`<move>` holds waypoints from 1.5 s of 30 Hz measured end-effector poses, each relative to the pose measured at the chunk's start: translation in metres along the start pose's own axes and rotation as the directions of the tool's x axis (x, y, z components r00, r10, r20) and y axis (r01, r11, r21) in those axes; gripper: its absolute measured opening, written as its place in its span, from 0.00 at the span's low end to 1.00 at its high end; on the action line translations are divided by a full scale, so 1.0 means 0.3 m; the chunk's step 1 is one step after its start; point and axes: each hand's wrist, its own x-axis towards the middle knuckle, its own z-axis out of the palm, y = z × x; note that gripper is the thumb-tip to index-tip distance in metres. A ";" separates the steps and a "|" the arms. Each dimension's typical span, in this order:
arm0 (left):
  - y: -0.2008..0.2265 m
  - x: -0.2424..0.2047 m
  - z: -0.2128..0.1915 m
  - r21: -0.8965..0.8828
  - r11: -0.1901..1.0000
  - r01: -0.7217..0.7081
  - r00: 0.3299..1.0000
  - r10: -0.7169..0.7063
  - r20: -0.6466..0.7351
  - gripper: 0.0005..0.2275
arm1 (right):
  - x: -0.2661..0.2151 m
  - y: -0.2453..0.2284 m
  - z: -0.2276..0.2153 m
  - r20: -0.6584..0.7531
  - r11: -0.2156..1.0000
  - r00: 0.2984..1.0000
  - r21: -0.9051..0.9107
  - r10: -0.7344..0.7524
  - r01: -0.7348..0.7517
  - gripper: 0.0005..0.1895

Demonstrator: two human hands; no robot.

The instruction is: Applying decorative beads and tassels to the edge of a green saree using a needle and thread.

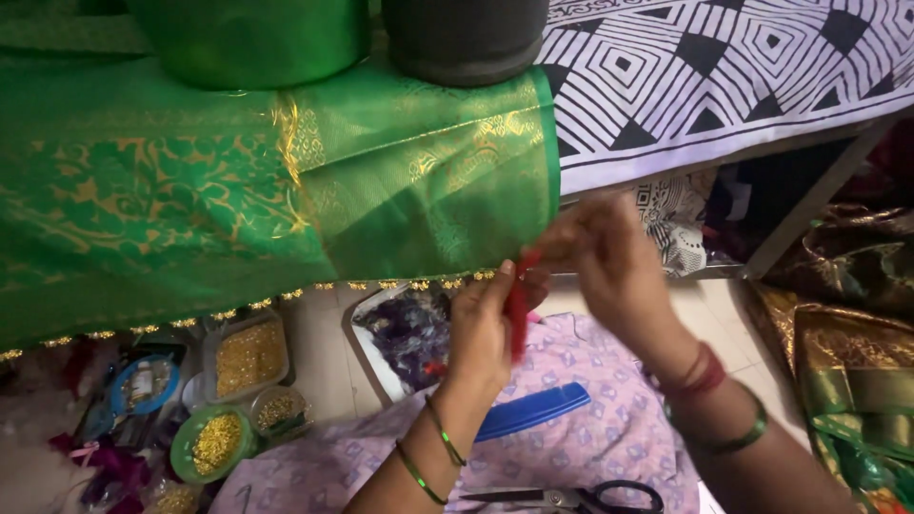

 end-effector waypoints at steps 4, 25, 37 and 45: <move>0.006 0.015 -0.008 0.030 0.999 0.028 1.000 -0.028 -0.007 0.13 | 0.108 -0.096 -0.090 0.035 0.984 0.990 0.123 -0.133 0.128 0.11; 0.017 -0.063 -0.078 0.702 0.629 -0.335 0.942 0.254 0.221 0.09 | -0.267 -0.118 -0.415 -0.193 0.992 0.980 0.125 0.055 -0.031 0.22; 0.063 0.003 -0.175 0.784 -0.041 -0.620 0.732 0.331 0.596 0.07 | -0.610 0.031 -0.170 0.102 0.642 0.844 0.604 0.526 -0.473 0.09; 0.001 -0.004 -0.190 0.747 0.599 -0.289 0.957 0.163 0.240 0.08 | -0.566 0.085 -0.198 -0.161 0.704 0.869 0.662 0.468 -0.257 0.11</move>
